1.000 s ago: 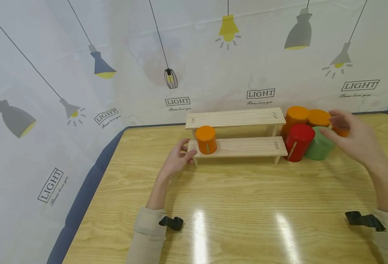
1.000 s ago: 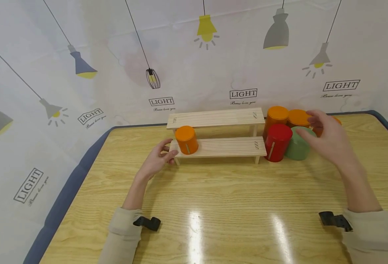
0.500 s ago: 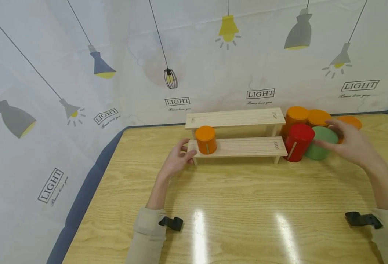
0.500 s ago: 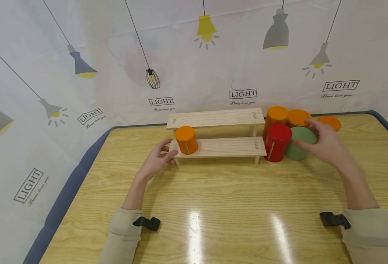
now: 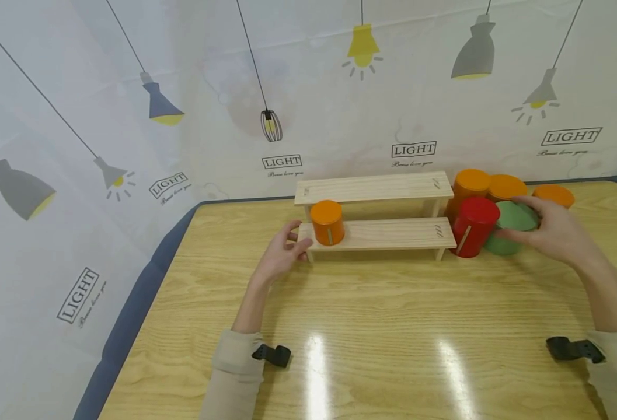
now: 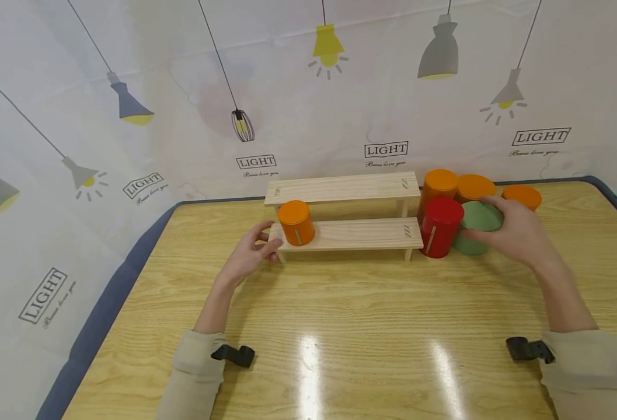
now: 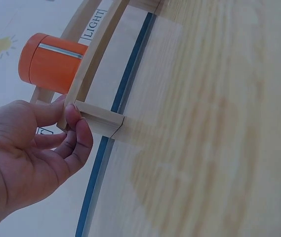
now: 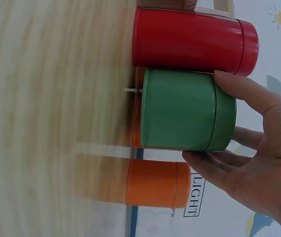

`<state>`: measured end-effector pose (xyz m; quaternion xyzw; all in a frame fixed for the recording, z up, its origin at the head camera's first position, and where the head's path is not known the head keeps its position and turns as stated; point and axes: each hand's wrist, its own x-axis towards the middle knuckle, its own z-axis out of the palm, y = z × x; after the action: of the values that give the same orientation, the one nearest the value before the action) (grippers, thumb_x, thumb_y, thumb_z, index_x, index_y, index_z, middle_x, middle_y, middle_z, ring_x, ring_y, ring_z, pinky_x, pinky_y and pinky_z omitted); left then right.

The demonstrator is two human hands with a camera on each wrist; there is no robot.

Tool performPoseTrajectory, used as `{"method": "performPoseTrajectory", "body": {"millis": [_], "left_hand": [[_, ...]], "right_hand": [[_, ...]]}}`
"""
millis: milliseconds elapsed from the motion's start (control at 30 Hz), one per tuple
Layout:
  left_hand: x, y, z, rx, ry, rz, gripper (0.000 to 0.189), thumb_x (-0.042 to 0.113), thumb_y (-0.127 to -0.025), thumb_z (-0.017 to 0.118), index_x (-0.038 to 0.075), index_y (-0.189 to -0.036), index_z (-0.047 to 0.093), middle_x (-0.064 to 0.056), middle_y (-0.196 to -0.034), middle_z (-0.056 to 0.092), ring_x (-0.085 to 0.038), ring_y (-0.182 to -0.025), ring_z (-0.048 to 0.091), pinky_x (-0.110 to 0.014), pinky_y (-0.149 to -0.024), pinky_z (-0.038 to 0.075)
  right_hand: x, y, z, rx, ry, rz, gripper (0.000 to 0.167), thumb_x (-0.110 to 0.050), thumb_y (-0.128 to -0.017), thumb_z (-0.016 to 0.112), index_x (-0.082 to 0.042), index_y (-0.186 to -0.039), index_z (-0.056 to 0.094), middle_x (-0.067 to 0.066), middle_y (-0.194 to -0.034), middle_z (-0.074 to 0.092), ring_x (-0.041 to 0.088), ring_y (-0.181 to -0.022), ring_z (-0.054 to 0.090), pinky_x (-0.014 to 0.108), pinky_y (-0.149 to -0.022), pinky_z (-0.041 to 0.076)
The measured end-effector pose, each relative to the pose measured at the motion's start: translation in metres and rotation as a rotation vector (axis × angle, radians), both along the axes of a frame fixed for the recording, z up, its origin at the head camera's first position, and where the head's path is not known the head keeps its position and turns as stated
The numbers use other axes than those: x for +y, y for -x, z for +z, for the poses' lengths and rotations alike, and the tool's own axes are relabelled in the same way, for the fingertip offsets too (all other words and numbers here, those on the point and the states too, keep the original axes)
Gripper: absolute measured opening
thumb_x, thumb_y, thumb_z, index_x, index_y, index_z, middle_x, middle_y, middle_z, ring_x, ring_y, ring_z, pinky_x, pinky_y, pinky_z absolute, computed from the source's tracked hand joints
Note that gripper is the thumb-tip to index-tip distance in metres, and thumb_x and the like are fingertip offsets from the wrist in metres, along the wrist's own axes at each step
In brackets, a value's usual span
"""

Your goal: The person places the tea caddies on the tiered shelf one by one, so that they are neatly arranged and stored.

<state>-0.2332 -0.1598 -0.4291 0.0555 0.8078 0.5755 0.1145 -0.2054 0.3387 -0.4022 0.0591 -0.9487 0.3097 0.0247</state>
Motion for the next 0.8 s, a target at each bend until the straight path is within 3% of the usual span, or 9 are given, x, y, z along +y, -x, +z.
{"method": "performPoseTrajectory", "body": {"millis": [167, 267, 333, 433, 500, 567, 633, 700, 800], "left_hand": [[0.000, 0.000, -0.001, -0.002, -0.009, -0.008, 0.063, 0.016, -0.102, 0.063, 0.004, -0.156, 0.032, -0.018, -0.117, 0.050, -0.019, -0.079, 0.061, -0.038, -0.082, 0.057], [0.001, -0.001, 0.003, -0.017, -0.014, -0.010, 0.065, 0.014, -0.102, 0.062, 0.003, -0.157, 0.029, -0.018, -0.117, 0.050, -0.020, -0.080, 0.061, -0.044, -0.087, 0.057], [0.001, -0.001, 0.003, -0.022, -0.018, -0.008, 0.066, 0.014, -0.102, 0.062, 0.002, -0.157, 0.027, -0.018, -0.118, 0.049, -0.020, -0.081, 0.061, -0.046, -0.089, 0.056], [0.000, 0.000, -0.001, -0.020, -0.017, -0.001, 0.067, 0.015, -0.102, 0.063, 0.003, -0.157, 0.027, -0.018, -0.118, 0.049, -0.020, -0.081, 0.061, -0.045, -0.088, 0.057], [0.000, 0.000, -0.002, -0.011, -0.015, -0.001, 0.066, 0.015, -0.102, 0.063, 0.003, -0.157, 0.029, -0.018, -0.117, 0.049, -0.019, -0.080, 0.061, -0.041, -0.085, 0.058], [0.000, 0.000, -0.002, -0.007, -0.013, -0.001, 0.066, 0.015, -0.102, 0.063, 0.003, -0.157, 0.029, -0.018, -0.116, 0.050, -0.019, -0.080, 0.061, -0.038, -0.083, 0.058], [0.001, 0.000, -0.002, -0.005, -0.013, -0.004, 0.065, 0.014, -0.102, 0.063, 0.002, -0.157, 0.029, -0.018, -0.116, 0.050, -0.019, -0.080, 0.061, -0.037, -0.082, 0.058], [0.001, 0.000, -0.001, -0.005, -0.012, -0.003, 0.065, 0.014, -0.102, 0.062, 0.002, -0.156, 0.029, -0.018, -0.116, 0.050, -0.019, -0.080, 0.061, -0.036, -0.081, 0.058], [0.001, 0.001, -0.002, -0.009, -0.008, -0.004, 0.065, 0.015, -0.102, 0.062, 0.003, -0.156, 0.030, -0.018, -0.116, 0.050, -0.020, -0.080, 0.061, -0.037, -0.082, 0.057]], "right_hand": [[0.000, -0.005, 0.011, 0.055, 0.025, -0.069, 0.084, -0.035, -0.088, 0.080, 0.010, -0.146, 0.040, 0.040, -0.139, 0.042, 0.054, -0.112, 0.046, 0.056, -0.081, 0.042], [0.000, -0.009, 0.019, 0.091, 0.058, -0.114, 0.081, -0.034, -0.088, 0.079, 0.007, -0.147, 0.042, 0.039, -0.139, 0.043, 0.049, -0.109, 0.047, 0.031, -0.077, 0.043], [-0.001, -0.012, 0.024, 0.117, 0.081, -0.141, 0.079, -0.033, -0.088, 0.079, 0.006, -0.147, 0.042, 0.038, -0.139, 0.044, 0.048, -0.108, 0.047, 0.017, -0.070, 0.035], [-0.003, -0.015, 0.031, 0.167, 0.109, -0.178, 0.077, -0.030, -0.089, 0.079, 0.006, -0.147, 0.043, 0.036, -0.142, 0.041, 0.048, -0.112, 0.045, 0.012, -0.069, 0.030], [-0.004, -0.019, 0.035, 0.183, 0.135, -0.202, 0.078, -0.028, -0.090, 0.077, 0.004, -0.150, 0.040, 0.036, -0.149, 0.034, 0.052, -0.122, 0.038, 0.019, -0.083, 0.036], [-0.005, -0.023, 0.041, 0.193, 0.151, -0.228, 0.078, -0.028, -0.092, 0.074, 0.001, -0.154, 0.036, 0.035, -0.153, 0.028, 0.054, -0.129, 0.033, 0.037, -0.101, 0.041], [-0.007, -0.026, 0.046, 0.198, 0.139, -0.253, 0.080, -0.030, -0.094, 0.072, -0.002, -0.157, 0.031, 0.035, -0.155, 0.024, 0.056, -0.134, 0.029, 0.057, -0.113, 0.033], [-0.009, -0.029, 0.052, 0.204, 0.127, -0.270, 0.080, -0.030, -0.095, 0.070, -0.004, -0.159, 0.028, 0.036, -0.156, 0.021, 0.060, -0.135, 0.028, 0.072, -0.108, 0.028], [-0.014, -0.033, 0.059, 0.217, 0.095, -0.285, 0.079, -0.030, -0.095, 0.070, -0.007, -0.159, 0.028, 0.036, -0.156, 0.022, 0.063, -0.132, 0.032, 0.073, -0.105, 0.031]]}}
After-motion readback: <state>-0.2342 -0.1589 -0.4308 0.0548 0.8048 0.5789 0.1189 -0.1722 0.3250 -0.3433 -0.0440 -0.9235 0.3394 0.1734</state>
